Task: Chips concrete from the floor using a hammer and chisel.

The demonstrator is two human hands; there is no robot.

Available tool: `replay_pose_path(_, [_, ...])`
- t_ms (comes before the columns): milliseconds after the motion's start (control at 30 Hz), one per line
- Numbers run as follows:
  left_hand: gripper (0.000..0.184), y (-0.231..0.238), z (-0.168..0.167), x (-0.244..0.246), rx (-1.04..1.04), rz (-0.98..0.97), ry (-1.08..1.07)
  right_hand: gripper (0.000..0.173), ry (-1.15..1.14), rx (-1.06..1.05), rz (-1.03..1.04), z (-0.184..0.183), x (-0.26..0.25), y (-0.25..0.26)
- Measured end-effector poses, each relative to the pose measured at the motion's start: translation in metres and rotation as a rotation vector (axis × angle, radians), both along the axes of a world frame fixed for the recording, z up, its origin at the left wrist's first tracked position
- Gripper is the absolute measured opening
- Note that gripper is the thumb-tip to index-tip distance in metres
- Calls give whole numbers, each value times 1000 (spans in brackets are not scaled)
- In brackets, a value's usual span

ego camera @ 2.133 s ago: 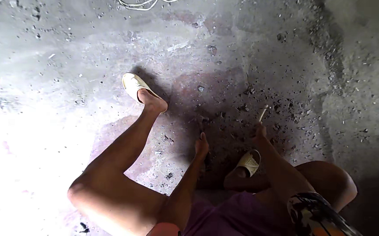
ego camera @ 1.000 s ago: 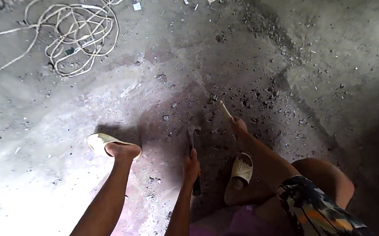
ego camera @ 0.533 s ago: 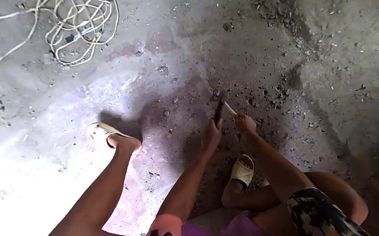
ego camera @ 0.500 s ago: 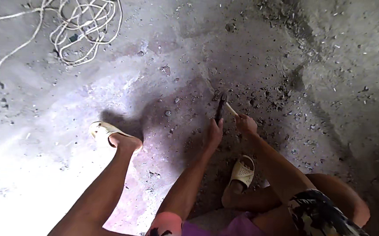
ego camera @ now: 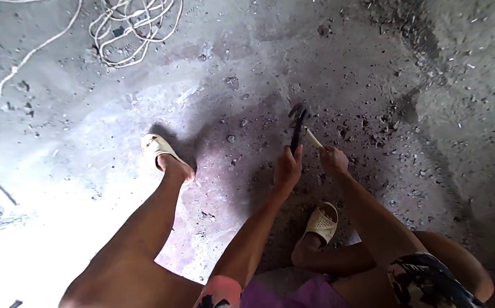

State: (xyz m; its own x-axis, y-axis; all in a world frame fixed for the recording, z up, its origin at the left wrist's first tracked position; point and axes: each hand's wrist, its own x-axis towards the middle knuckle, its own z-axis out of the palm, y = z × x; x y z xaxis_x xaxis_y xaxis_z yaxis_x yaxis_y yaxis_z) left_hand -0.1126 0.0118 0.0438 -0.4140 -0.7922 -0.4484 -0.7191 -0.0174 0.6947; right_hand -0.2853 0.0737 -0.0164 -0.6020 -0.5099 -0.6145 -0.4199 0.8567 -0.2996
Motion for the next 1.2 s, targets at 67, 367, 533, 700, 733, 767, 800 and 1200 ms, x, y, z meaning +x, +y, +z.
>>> replay_pose_path(67, [58, 19, 12, 11, -63, 55, 74, 47, 5, 10, 15, 1, -2, 0])
replay_pose_path(367, [64, 11, -11, 13, 97, 122, 68, 50, 47, 79, 118, 17, -8, -13])
replay_pose_path(533, [58, 32, -23, 16, 57, 139, 103, 50, 93, 109, 165, 17, -9, -16])
replay_pose_path(700, [65, 6, -11, 18, 147, 103, 108, 51, 100, 166, 188, 21, -8, -24])
replay_pose_path(733, [63, 7, 3, 23, 120, 125, 134, 51, 92, 160, 191, 21, -8, -24])
replay_pose_path(767, [60, 9, 14, 26, 87, 147, 161, 51, 87, 155, 193, 22, -9, -27])
replay_pose_path(800, [58, 14, 17, 27, 53, 163, 180, 50, 88, 160, 194, 24, -10, -28])
replay_pose_path(1200, [56, 13, -3, 22, 0, 203, 207, 52, 128, 296, 241, 46, -3, -64])
